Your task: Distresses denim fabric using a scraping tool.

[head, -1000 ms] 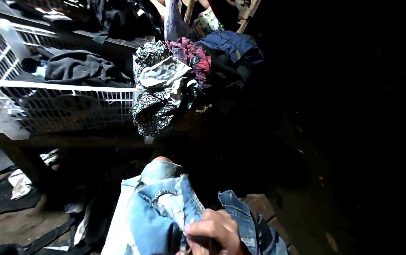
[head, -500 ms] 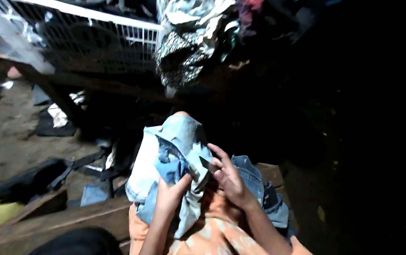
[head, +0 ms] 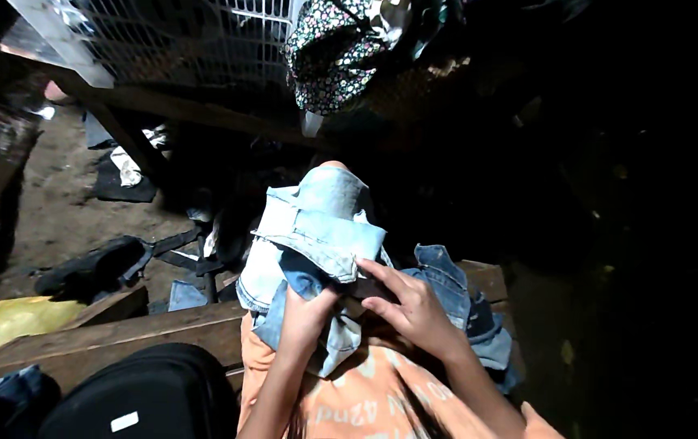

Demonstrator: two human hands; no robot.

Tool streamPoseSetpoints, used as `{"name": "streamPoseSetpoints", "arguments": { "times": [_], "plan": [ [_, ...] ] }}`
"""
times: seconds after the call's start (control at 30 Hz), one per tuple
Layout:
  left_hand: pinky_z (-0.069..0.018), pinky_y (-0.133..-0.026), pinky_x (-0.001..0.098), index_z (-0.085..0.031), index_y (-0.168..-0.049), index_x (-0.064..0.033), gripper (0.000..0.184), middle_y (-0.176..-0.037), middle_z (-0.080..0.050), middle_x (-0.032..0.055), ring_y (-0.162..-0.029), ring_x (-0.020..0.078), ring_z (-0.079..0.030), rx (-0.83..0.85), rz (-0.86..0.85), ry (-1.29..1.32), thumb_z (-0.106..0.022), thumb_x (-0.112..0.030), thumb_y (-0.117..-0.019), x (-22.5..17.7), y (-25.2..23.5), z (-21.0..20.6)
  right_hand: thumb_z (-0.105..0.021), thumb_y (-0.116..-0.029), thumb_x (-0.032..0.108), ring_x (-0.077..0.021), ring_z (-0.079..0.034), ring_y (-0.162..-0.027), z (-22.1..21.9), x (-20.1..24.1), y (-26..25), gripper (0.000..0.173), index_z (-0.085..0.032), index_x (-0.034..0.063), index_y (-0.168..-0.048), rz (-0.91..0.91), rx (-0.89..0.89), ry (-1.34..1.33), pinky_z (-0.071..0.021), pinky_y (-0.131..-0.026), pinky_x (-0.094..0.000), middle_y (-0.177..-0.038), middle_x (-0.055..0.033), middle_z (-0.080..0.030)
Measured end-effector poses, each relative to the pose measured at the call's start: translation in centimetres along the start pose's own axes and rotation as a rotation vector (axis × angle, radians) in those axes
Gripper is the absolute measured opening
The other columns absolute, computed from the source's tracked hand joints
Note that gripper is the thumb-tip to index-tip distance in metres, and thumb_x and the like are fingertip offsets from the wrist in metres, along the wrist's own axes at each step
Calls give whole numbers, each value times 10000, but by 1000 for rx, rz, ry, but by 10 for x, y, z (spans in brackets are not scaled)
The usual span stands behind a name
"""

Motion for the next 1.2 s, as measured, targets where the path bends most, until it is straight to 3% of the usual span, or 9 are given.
{"name": "streamPoseSetpoints", "arguments": {
  "times": [0.3,0.4,0.53,0.6,0.7,0.83,0.97,1.13,1.2],
  "plan": [
    [-596,-824,215,-629,-1028,-22,323,-878,-721,-60,-857,-4,-697,9,-78,-110,-750,43,-736,4,-1,7,-511,-1035,439,-161,-633,-710,-5,-1,-13,447,-698,147,-1318,16,-24,-65,-531,-633,-307,-861,-82,-678],
    [-597,-819,206,-609,-1076,-2,347,-893,-726,-57,-856,-2,-701,14,-107,-100,-746,38,-760,1,-3,6,-541,-1048,275,26,-649,-893,-12,-8,-19,359,-692,42,-1276,-129,40,-501,-537,-805,-166,-1077,-4,-731],
    [-606,-826,223,-583,-1108,11,354,-902,-738,-35,-858,31,-715,41,-88,5,-725,74,-790,0,-8,3,-527,-1056,230,99,-507,-669,-22,-14,-26,235,-665,96,-1190,-354,178,-1039,-431,-612,-102,-845,170,-627],
    [-602,-825,223,-569,-1123,16,363,-905,-730,-30,-859,33,-711,38,-46,16,-721,64,-797,2,-10,2,-534,-1049,227,102,-545,-753,-17,-13,-27,304,-648,23,-1244,-293,185,-900,-461,-673,-102,-975,115,-672],
    [-601,-802,229,-586,-1112,2,336,-889,-725,-24,-841,34,-704,33,3,4,-707,62,-804,3,-9,2,-537,-1048,304,-18,-659,-1059,-7,-7,-27,429,-650,-3,-1325,-137,188,-492,-532,-936,-210,-1222,-74,-712],
    [-593,-762,221,-590,-1040,-39,316,-846,-708,-57,-799,10,-689,23,54,17,-675,76,-759,5,-4,4,-513,-1031,436,-182,-674,-773,3,-4,-20,466,-671,146,-1359,-31,134,-92,-557,-664,-356,-930,-91,-711],
    [-596,-830,221,-623,-1034,-44,332,-887,-729,-71,-861,5,-701,73,2,-3,-736,70,-743,6,2,5,-524,-1028,421,-166,-607,-659,11,0,-19,429,-693,174,-1334,66,70,22,-508,-579,-303,-805,-64,-653],
    [-598,-815,233,-660,-1030,-32,255,-875,-732,-42,-835,30,-705,144,-11,-68,-738,9,-790,7,0,3,-527,-1026,433,-160,-612,-664,3,-4,-23,413,-741,166,-1257,66,-14,20,-501,-570,-305,-796,-70,-650],
    [-600,-786,214,-648,-1026,-36,247,-850,-728,-58,-803,16,-702,120,-8,-72,-728,33,-803,4,1,2,-569,-1019,336,-53,-665,-849,-1,-12,-27,378,-745,46,-1186,-68,18,-264,-545,-762,-228,-964,-58,-732]
  ]
}}
Point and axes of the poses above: each hand's wrist, its own y-axis away from the middle knuckle, its own z-axis out of the back of the hand, x = y × z, the point moved 6 cm from there along -y, towards the middle knuckle
